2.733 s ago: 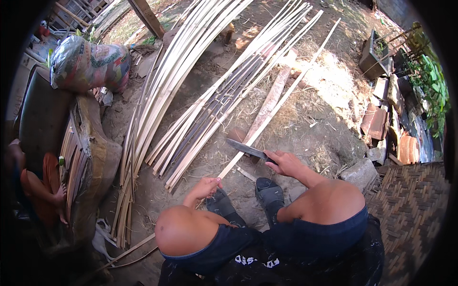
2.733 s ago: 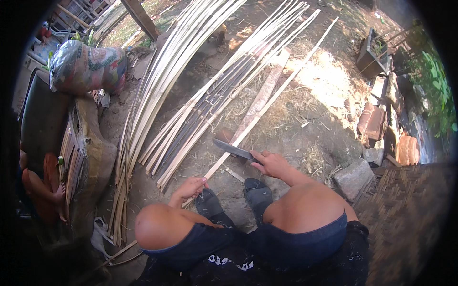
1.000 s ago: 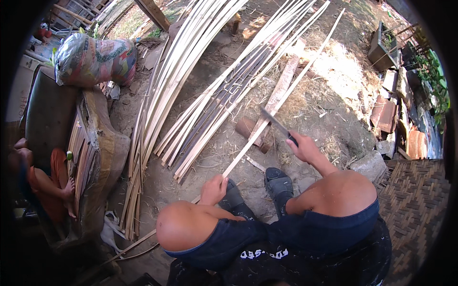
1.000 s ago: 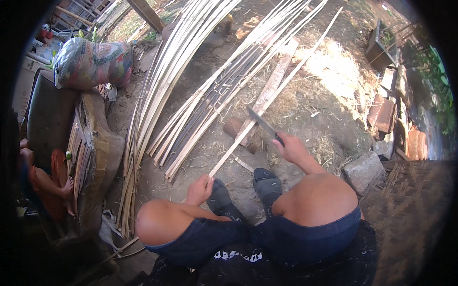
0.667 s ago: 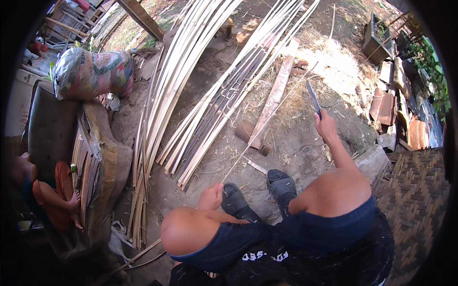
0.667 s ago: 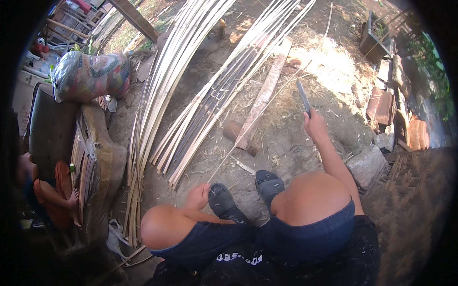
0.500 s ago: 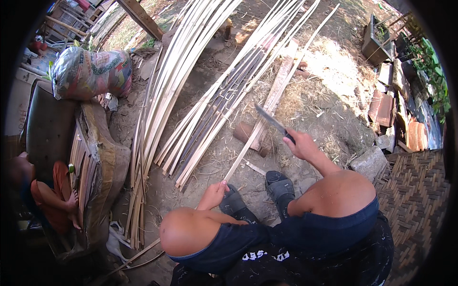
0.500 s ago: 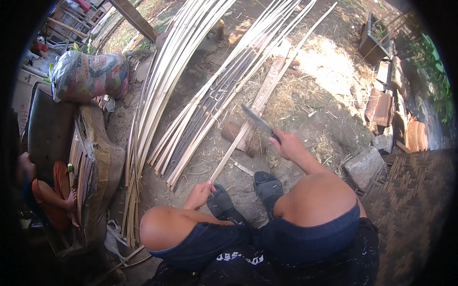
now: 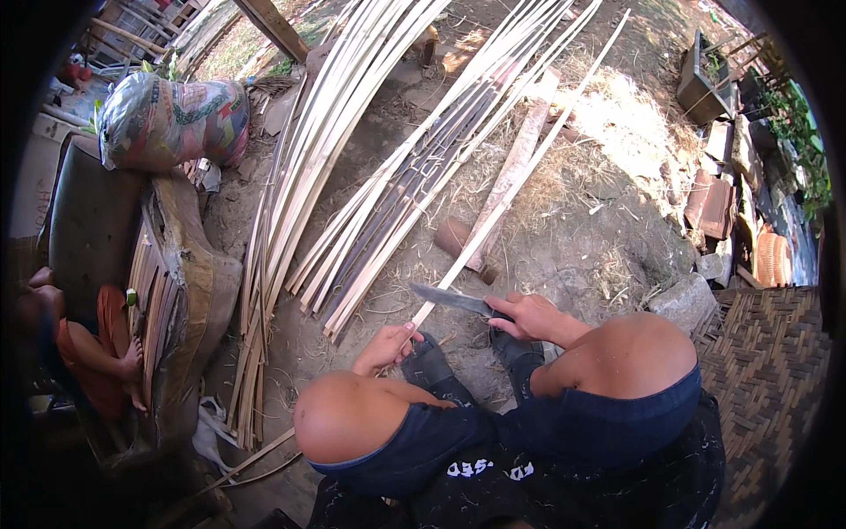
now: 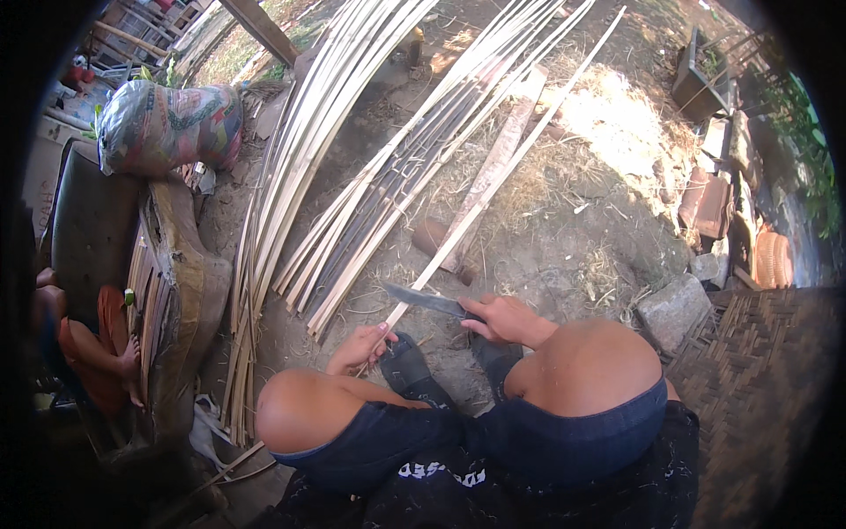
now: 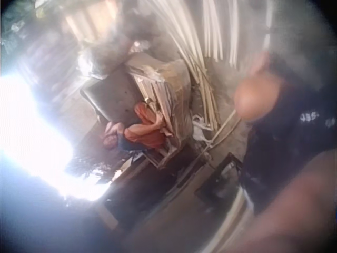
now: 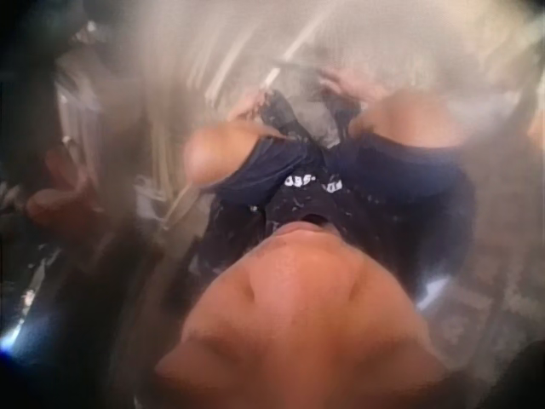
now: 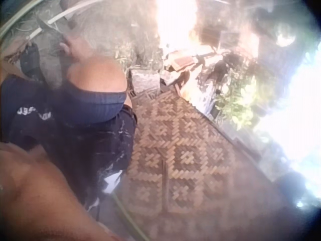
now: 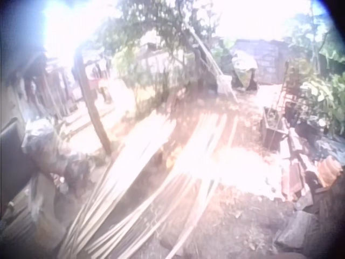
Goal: The person sits on the ground and uses a machete to split long bamboo strips into thinner pieces. They repeatedly strike the bamboo against a wooden block, then separate and stack the resulting strips.
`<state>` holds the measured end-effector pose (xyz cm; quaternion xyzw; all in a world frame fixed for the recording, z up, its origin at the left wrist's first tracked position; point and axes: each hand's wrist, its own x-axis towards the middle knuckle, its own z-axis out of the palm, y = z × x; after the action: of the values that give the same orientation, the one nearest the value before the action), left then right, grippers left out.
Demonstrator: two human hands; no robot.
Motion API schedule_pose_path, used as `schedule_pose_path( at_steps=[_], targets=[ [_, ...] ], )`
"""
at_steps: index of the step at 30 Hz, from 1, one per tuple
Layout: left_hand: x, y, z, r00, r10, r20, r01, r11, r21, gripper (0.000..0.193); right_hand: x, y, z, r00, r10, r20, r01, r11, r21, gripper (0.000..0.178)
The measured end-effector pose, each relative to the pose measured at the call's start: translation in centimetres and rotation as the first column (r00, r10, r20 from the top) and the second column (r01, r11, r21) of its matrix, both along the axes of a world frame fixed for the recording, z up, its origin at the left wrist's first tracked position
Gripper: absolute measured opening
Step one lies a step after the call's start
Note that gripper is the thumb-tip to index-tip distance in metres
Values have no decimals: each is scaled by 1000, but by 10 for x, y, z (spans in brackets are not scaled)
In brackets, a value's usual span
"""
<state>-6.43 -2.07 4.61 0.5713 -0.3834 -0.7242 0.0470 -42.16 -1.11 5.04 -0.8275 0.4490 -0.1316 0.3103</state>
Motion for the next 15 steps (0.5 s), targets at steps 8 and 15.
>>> schedule_pose_path(
  at_steps=[8, 15],
  targets=[
    [42, 14, -11, 991, -87, -100, 97, 991, 96, 47, -26, -18, -38, 951, -310, 6, 309, 946, -101, 44],
    [94, 52, -27, 999, 0, 42, -6, 989, 146, 43, -80, -46, -52, 827, -561, -32, 556, 825, -102, 43]
  ],
)
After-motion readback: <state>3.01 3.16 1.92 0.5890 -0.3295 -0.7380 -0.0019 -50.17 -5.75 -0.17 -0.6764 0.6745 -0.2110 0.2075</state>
